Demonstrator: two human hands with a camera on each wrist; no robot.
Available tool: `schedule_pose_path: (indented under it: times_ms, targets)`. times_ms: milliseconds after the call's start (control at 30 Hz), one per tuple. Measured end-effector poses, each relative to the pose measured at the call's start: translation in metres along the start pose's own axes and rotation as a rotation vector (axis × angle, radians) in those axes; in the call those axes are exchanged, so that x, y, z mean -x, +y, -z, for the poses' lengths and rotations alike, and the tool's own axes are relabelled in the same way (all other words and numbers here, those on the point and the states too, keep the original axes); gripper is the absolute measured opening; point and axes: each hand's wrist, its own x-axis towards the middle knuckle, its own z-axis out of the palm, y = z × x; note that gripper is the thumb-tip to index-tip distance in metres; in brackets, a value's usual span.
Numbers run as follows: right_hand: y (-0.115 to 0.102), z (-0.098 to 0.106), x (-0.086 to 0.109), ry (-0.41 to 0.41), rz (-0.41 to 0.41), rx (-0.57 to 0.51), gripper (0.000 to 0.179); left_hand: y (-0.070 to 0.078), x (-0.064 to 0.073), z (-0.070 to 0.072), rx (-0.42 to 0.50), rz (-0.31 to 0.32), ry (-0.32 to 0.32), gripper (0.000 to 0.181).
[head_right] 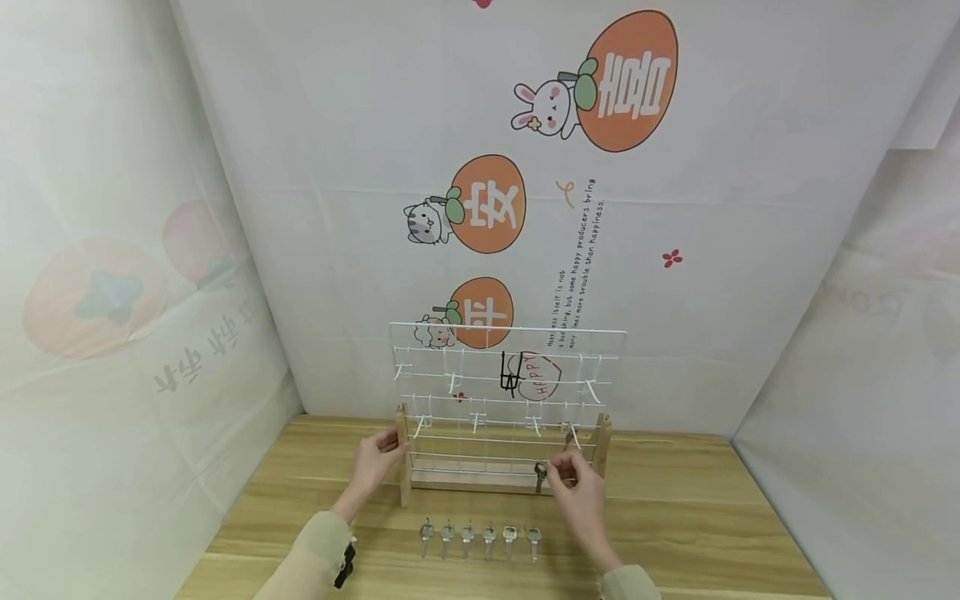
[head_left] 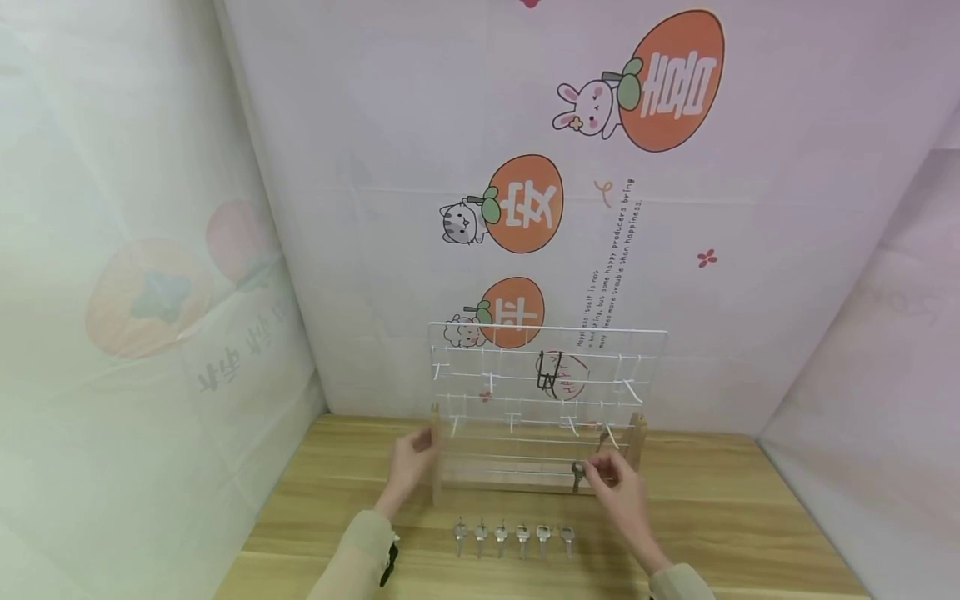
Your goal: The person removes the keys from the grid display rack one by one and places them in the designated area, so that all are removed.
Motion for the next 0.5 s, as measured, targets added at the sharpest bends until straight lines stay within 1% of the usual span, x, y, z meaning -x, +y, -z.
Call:
schedule_pose_path:
  times_ms: [200,400,500]
  targets:
    - [0.017,0.002,0.005,-0.027,-0.020,0.014,0.007,0.001,0.001,0.000,0.012,0.004,-0.003,0.041]
    - [0.034,0.007,0.009,-0.054,-0.022,0.106,0.008,0.000,0.000,0.000,0.012,0.020,-0.012,0.044]
    - [0.044,0.009,0.011,-0.073,-0.014,0.114,0.009,0.000,0.000,0.001,0.016,0.027,-0.014,0.045]
